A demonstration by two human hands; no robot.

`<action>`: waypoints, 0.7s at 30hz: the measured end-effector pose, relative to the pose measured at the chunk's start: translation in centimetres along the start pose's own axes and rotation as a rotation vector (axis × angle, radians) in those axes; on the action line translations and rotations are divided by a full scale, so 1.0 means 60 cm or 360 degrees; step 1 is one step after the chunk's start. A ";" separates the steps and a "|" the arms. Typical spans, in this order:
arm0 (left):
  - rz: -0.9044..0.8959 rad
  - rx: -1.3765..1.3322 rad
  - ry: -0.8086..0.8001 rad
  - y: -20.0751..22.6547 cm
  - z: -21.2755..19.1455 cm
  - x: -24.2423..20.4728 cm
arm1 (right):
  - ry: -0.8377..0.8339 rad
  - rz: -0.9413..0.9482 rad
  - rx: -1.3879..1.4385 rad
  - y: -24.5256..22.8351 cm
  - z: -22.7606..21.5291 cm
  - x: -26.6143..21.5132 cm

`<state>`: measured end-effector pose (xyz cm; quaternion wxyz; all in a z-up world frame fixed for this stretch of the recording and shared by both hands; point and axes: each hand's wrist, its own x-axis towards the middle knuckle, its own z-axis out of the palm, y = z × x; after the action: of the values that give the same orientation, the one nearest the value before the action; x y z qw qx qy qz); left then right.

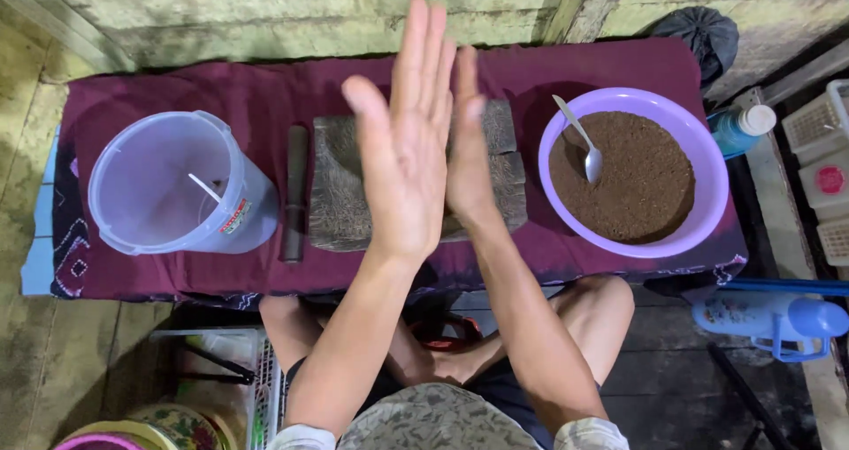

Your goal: Grinding coffee powder in a stone mortar using a pestle and transferring it between containers with a spoon

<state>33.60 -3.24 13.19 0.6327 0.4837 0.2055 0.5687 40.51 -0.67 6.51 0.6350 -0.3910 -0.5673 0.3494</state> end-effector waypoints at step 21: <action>0.0027 0.0190 -0.0071 -0.091 -0.086 0.031 | 0.0108 0.0407 0.1040 -0.052 0.009 -0.005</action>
<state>32.75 1.06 6.78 0.6023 0.5348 0.2209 0.5499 39.96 -2.31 9.17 0.6962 -0.2463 -0.3506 0.5760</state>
